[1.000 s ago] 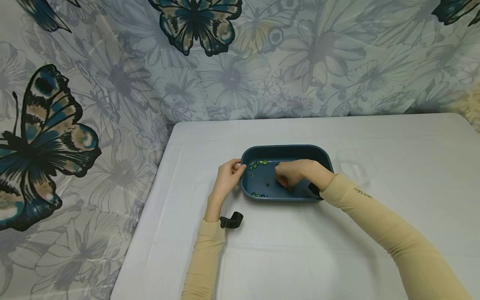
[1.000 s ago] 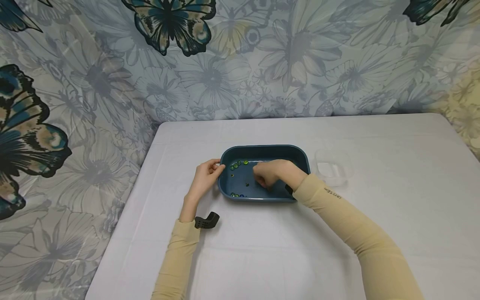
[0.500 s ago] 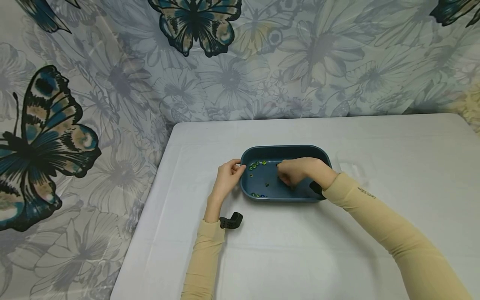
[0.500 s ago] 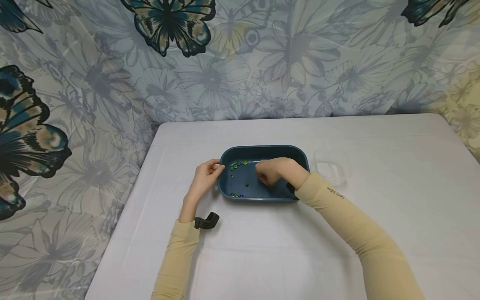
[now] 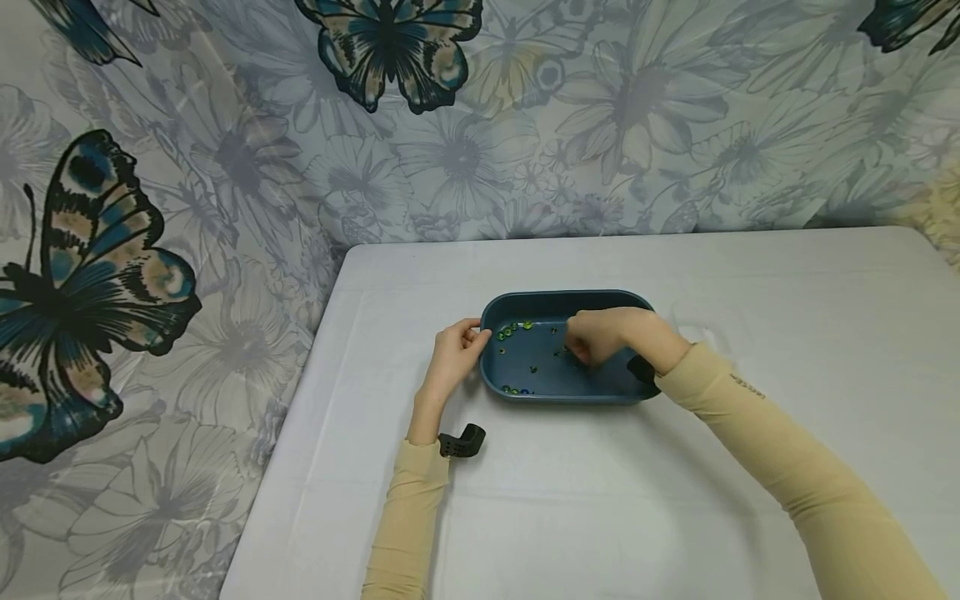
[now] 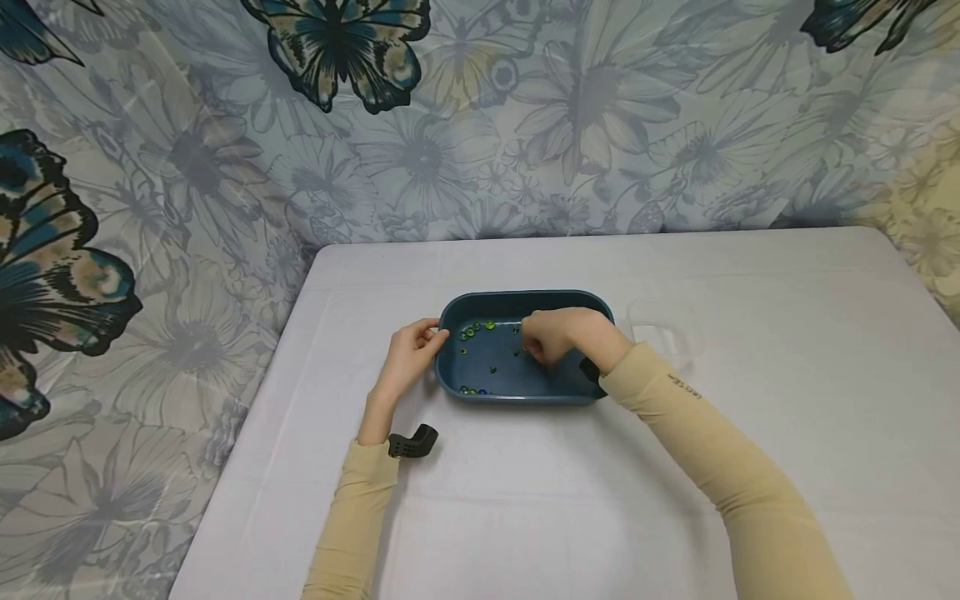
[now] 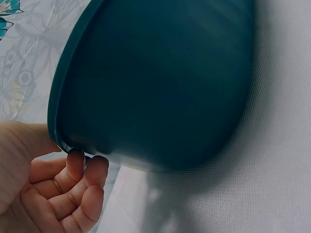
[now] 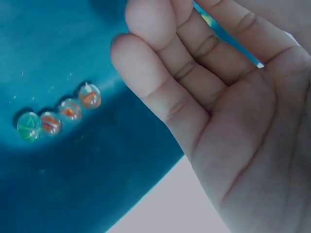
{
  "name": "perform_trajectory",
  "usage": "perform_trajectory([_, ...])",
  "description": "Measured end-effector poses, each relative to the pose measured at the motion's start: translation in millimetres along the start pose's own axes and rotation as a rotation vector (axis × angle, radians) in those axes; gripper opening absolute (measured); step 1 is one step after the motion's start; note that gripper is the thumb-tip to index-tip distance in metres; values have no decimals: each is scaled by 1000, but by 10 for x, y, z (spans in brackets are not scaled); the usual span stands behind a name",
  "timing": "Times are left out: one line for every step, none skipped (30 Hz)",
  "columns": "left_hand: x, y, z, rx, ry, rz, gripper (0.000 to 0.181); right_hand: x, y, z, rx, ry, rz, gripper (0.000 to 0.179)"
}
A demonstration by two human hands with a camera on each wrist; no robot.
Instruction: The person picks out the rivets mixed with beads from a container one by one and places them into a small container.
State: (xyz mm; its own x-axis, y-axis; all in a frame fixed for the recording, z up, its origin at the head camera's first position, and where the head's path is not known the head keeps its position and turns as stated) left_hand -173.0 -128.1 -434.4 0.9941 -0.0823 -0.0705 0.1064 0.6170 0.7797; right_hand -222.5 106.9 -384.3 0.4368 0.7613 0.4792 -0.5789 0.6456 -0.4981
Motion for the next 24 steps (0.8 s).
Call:
perform_trajectory([-1, -1, -1, 0, 1, 0, 30, 6, 8, 7, -1, 0, 2, 19])
perform_trajectory([-2, -2, -2, -2, 2, -1, 30, 12, 15, 13, -2, 0, 1, 19])
perform_trajectory([-4, -4, -3, -1, 2, -1, 30, 14, 24, 18, -1, 0, -2, 19])
perform_trajectory([-5, -6, -4, -1, 2, 0, 31, 20, 31, 21, -2, 0, -4, 19])
perform_trajectory([-5, -7, -5, -1, 3, -1, 31, 25, 36, 26, -3, 1, -6, 19])
perform_trajectory([-5, -7, -4, -1, 2, -3, 31, 30, 44, 29, -7, 3, -9, 20])
perform_trajectory([-7, -7, -5, -1, 2, -3, 31, 35, 51, 31, -9, 5, -12, 20])
perform_trajectory([-8, -7, -4, 1, 2, -2, 31, 40, 57, 33, -12, 8, -15, 20])
perform_trajectory([-8, -7, -3, 3, 1, -2, 31, 45, 63, 34, -15, 11, -15, 21])
perform_trajectory([-7, -8, -4, 3, 0, -1, 31, 53, 68, 34, -20, 11, -16, 21])
perform_trajectory([-7, -9, -4, 5, -1, 0, 31, 57, 74, 33, -22, 12, -20, 21])
perform_trajectory([-8, -10, -4, 6, -2, 2, 31, 65, 77, 34, -24, 13, -21, 21])
perform_trajectory([-8, -11, -6, 8, -3, 3, 31, 72, 82, 35, -24, 15, -20, 21])
perform_trajectory([-7, -10, -6, 10, -5, 4, 32, 81, 85, 36, -23, 16, -23, 21])
perform_trajectory([-6, -9, -6, 11, -6, 6, 32, 90, 86, 39, -22, 18, -23, 21])
perform_trajectory([-5, -9, -6, 11, -7, 8, 32, 98, 89, 41, -23, 19, -22, 21])
perform_trajectory([-4, -8, -5, 13, -8, 9, 32, 105, 93, 43, -21, 21, -22, 21])
perform_trajectory([-5, -8, -5, 13, -7, 10, 32, 112, 95, 45, -21, 20, -21, 21])
perform_trajectory([-4, -6, -5, 13, -7, 11, 32, 117, 98, 47, -22, 21, -20, 21])
perform_trajectory([-3, -6, -5, 13, -7, 12, 32, 124, 99, 50, -24, 21, -18, 21])
perform_trajectory([-3, -6, -5, 12, -7, 12, 32, 130, 97, 54, -28, 22, -14, 21])
perform_trajectory([-3, -8, -6, 12, -6, 9, 32, 136, 99, 57, -32, 23, -10, 21])
perform_trajectory([-4, -9, -7, 11, -6, 7, 32, 144, 98, 62, -37, 25, -11, 21])
perform_trajectory([-4, -9, -8, 10, -6, 6, 32, 153, 95, 68, -41, 29, -4, 21])
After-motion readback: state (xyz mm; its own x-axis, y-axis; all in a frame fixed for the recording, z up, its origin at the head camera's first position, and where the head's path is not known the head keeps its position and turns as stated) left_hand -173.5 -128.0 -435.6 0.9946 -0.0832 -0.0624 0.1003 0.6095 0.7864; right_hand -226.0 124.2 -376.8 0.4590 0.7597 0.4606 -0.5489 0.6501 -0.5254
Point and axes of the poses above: each hand's wrist, its own x-axis away from the middle knuckle, its own z-axis out of the back of the hand, y = z × x, the point moved 1 cm from there along -x, towards the middle knuckle, and after that the axes turned 6 degrees about -x, right-handed, at the moved point
